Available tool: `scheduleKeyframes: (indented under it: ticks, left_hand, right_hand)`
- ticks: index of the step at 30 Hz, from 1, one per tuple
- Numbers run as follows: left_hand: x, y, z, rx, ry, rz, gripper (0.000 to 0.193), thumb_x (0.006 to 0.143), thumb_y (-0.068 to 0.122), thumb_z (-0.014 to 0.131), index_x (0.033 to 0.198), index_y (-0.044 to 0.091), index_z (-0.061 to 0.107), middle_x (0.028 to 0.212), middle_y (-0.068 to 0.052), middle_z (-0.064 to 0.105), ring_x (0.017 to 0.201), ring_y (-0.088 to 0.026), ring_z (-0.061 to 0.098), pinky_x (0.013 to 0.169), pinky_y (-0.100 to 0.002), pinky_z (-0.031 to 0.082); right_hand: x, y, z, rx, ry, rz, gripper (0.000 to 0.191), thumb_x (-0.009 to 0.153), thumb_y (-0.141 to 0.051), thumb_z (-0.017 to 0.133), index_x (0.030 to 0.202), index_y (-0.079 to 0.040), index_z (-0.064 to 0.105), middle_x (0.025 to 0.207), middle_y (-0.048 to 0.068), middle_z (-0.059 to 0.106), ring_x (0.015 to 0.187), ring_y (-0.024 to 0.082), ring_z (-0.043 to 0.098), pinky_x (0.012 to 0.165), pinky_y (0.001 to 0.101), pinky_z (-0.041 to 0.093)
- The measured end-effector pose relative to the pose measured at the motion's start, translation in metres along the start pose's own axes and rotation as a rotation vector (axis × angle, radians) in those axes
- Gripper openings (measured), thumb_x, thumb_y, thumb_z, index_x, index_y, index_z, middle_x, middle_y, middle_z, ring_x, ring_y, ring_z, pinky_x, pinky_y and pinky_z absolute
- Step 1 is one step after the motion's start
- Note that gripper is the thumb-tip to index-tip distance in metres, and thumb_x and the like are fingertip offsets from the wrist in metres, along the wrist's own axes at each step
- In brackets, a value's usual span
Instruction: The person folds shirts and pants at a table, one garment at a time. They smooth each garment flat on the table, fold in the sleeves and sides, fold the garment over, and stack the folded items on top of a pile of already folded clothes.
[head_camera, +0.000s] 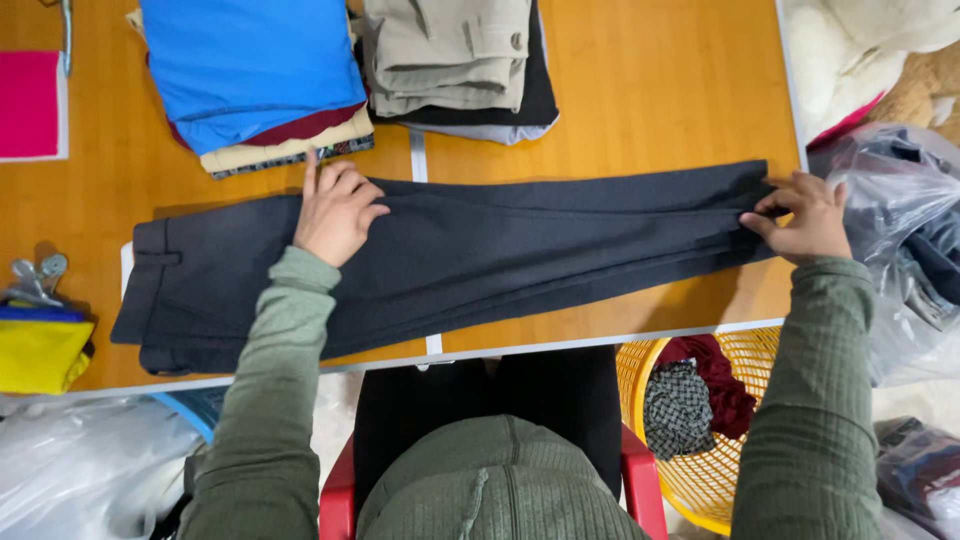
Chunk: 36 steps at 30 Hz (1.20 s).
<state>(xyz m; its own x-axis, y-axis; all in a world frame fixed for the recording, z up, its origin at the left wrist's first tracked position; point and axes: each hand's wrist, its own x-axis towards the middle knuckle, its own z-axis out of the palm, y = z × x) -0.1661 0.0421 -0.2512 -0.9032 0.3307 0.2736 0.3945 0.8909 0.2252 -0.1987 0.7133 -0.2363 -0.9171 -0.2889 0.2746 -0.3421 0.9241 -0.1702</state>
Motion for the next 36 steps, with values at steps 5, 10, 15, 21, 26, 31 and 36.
scheduleKeyframes:
  ticks: [5,10,15,21,26,31,36]
  left_hand:
    - [0.001,-0.016,-0.015,-0.258,0.165,-0.169,0.016,0.1,0.018,0.073,0.11,0.005,0.068,0.113,-0.009,0.063,0.122,-0.033,0.054,0.116,-0.051,0.041]
    - [0.007,0.013,-0.02,-0.134,0.295,-0.085,0.046,0.093,0.017,0.074,0.135,0.001,0.064,0.133,-0.018,0.059,0.123,-0.042,0.052,0.107,-0.051,0.042]
    - [-0.03,0.079,-0.021,-0.163,0.172,0.057,0.032,0.088,0.032,0.078,0.113,0.013,0.071,0.116,-0.008,0.062,0.114,-0.031,0.056,0.098,-0.048,0.042]
    - [-0.08,0.107,-0.013,-0.282,0.027,0.108,0.021,0.086,0.032,0.075,0.095,0.013,0.074,0.096,0.0,0.066,0.098,-0.024,0.059,0.091,-0.044,0.043]
    - [-0.091,0.107,-0.006,-0.296,0.106,0.071,0.011,0.094,0.019,0.073,0.089,0.01,0.071,0.091,-0.001,0.067,0.092,-0.022,0.058,0.087,-0.039,0.045]
    - [-0.104,0.115,-0.006,-0.371,-0.056,0.156,0.007,0.09,0.017,0.071,0.092,0.011,0.073,0.099,0.002,0.07,0.1,-0.023,0.061,0.091,-0.04,0.045]
    - [-0.112,0.109,-0.004,-0.212,0.122,-0.014,0.043,0.093,0.035,0.071,0.128,0.011,0.067,0.134,-0.01,0.061,0.133,-0.032,0.05,0.119,-0.057,0.03]
  right_hand:
    - [0.024,0.005,-0.038,0.375,-0.153,0.418,0.04,0.092,-0.05,0.083,0.095,-0.012,0.07,0.092,0.007,0.074,0.097,0.025,0.07,0.11,0.0596,0.033]
    - [0.064,-0.005,-0.03,-0.188,-0.127,0.302,0.053,0.082,-0.044,0.091,0.118,-0.011,0.072,0.102,0.014,0.069,0.099,0.037,0.068,0.087,0.049,0.051]
    - [0.028,-0.005,0.02,-0.156,0.296,0.314,0.042,0.088,-0.033,0.082,0.111,-0.006,0.058,0.117,0.016,0.062,0.116,0.04,0.062,0.097,0.048,0.051]
    - [-0.052,-0.019,0.064,-0.165,0.34,0.75,0.05,0.078,-0.038,0.096,0.105,-0.006,0.067,0.106,0.021,0.065,0.09,0.039,0.066,0.074,0.0485,0.051]
    - [-0.053,-0.008,0.044,-0.117,0.279,0.803,0.033,0.079,-0.035,0.095,0.094,-0.012,0.078,0.085,0.005,0.074,0.08,0.026,0.073,0.075,0.0414,0.055]
    - [-0.058,-0.008,0.02,-0.117,0.259,1.008,0.031,0.086,-0.041,0.086,0.101,-0.015,0.079,0.109,0.011,0.077,0.103,0.032,0.072,0.091,0.0476,0.052]
    - [-0.064,-0.045,0.046,-0.318,0.356,1.11,0.091,0.071,-0.077,0.087,0.114,0.001,0.069,0.142,0.036,0.039,0.135,0.053,0.033,0.1,0.0674,0.025]
